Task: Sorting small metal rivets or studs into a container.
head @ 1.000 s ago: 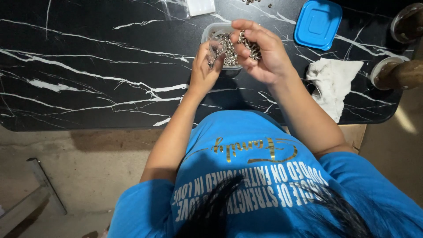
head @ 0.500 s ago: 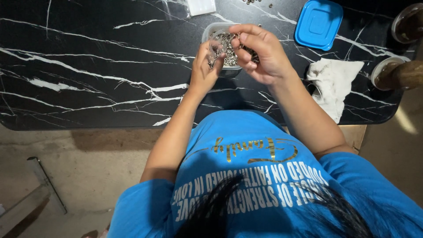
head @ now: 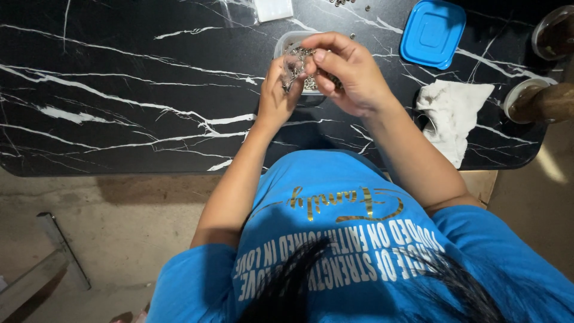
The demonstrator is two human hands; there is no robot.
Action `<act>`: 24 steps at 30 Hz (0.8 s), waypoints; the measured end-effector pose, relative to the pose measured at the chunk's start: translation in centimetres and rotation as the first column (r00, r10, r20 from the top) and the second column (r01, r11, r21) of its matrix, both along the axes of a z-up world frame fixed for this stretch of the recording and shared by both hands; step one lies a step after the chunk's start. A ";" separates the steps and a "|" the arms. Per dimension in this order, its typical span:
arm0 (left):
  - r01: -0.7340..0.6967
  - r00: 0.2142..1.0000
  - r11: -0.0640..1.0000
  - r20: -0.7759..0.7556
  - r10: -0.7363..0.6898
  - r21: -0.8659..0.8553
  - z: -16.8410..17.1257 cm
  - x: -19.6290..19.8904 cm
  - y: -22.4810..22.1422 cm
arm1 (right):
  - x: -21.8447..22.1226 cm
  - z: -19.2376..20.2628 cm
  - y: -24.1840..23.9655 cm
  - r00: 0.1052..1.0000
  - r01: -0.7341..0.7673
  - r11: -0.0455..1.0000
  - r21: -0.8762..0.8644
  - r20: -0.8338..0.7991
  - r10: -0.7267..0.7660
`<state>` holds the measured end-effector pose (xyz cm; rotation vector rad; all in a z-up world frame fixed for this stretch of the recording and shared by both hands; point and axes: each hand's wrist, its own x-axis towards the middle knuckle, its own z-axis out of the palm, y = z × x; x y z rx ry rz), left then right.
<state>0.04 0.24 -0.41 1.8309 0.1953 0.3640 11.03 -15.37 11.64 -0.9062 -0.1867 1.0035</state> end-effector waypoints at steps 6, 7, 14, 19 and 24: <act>-0.009 0.999 1.000 -0.051 0.008 -0.025 1.2 0.1 -0.1 | 0.3 -1.2 -0.8 1.000 0.027 0.999 -0.026 -0.012 -0.027; -0.009 0.999 1.000 -0.051 0.008 -0.025 1.0 0.1 -0.1 | 0.2 -1.4 -0.8 1.000 0.027 0.999 -0.026 -0.012 -0.028; 0.004 1.000 1.000 0.016 -0.004 -0.005 1.1 0.0 -0.1 | -0.6 -1.2 0.5 0.978 0.014 0.992 -0.127 0.208 0.013; -0.005 1.000 0.999 0.000 0.005 -0.042 1.6 -0.1 0.0 | -0.2 -0.9 0.1 0.995 0.025 0.997 -0.072 0.094 -0.018; -0.021 0.999 1.000 0.048 0.022 -0.008 -0.3 0.0 -0.2 | 0.5 -0.8 -0.8 0.999 0.023 0.999 -0.036 -0.023 -0.024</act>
